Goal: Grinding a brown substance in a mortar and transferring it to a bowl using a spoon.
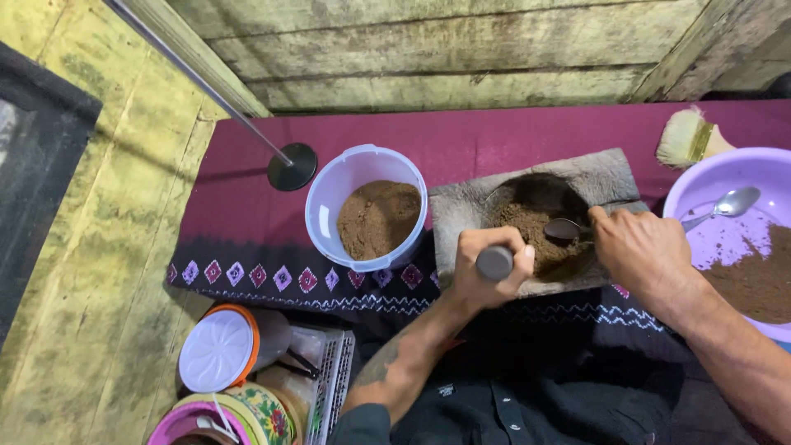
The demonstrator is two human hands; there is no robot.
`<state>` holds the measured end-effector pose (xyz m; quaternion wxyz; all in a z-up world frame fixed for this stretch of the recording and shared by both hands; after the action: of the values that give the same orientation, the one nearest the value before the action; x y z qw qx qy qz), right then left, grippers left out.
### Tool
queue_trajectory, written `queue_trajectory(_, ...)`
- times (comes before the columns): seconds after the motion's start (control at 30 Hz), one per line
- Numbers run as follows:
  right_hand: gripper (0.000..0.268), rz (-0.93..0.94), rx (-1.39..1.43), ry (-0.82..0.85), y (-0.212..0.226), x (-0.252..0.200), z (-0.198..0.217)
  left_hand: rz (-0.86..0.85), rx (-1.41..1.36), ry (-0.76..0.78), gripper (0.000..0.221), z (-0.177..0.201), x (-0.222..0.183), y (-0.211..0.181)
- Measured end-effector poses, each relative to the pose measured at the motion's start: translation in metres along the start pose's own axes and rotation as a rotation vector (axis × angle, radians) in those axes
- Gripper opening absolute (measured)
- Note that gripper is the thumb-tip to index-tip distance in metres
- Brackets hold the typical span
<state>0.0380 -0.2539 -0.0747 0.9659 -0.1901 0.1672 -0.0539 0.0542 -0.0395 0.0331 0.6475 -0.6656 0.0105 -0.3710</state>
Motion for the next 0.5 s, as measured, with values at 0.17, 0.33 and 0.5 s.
queue_trajectory(0.17,0.013,-0.039,0.006,0.043,-0.019,-0.018,0.000,-0.140,-0.099,-0.054,0.022,0.003,-0.012,-0.052)
queue_trajectory(0.33,0.012,-0.036,0.020,0.018,-0.020,-0.016,-0.004,-0.262,-0.162,-0.109,0.022,0.004,-0.012,-0.042)
queue_trajectory(0.5,0.011,-0.049,0.011,-0.110,-0.015,-0.014,-0.002,0.077,-0.085,-0.037,0.028,-0.006,0.002,0.017)
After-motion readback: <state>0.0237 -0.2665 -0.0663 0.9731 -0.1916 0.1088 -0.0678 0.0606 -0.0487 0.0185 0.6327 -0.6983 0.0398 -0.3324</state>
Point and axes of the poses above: each hand's wrist, its own x-axis towards the middle knuckle, its own z-axis out of the back of the hand, y = z × x, the point moved 9 cm from there along x, towards the middle knuckle, and after that the axes turned 5 degrees about y, right-handed, at the moved point
